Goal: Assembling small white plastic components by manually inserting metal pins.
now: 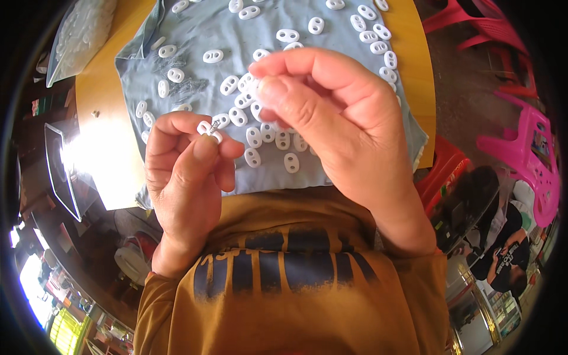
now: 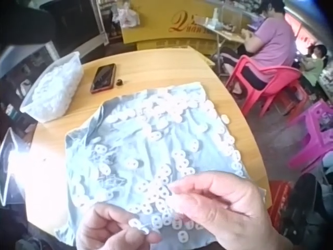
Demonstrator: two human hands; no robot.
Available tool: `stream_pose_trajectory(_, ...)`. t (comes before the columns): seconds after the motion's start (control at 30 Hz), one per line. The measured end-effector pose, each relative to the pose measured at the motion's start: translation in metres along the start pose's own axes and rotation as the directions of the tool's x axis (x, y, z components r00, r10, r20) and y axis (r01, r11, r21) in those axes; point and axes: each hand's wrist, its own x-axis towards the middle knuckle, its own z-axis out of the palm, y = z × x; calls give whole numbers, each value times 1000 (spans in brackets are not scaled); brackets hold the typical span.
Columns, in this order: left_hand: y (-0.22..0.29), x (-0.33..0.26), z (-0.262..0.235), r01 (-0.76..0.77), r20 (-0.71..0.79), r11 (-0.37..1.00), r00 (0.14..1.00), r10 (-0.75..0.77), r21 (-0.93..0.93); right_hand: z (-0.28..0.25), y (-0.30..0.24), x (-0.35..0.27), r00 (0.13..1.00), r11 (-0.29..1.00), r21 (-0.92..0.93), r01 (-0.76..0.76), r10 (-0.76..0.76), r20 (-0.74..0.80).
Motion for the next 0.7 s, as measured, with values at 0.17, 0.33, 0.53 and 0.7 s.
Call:
stream_pose_trajectory(0.17,0,3,11,-34,-45,999,998,34,18,7,-4,-5,990,969,203,-140,130,58)
stream_pose_trajectory(0.33,0,1,10,-30,-32,998,999,31,50,10,-5,-6,988,964,221,-151,144,48)
stream_pose_trajectory(0.53,0,1,14,-20,-67,997,997,24,68,12,-2,-7,997,982,174,-79,73,39)
stream_pose_trajectory(0.7,0,1,14,-23,-90,997,995,30,80,10,-1,-10,995,979,180,-97,89,47)
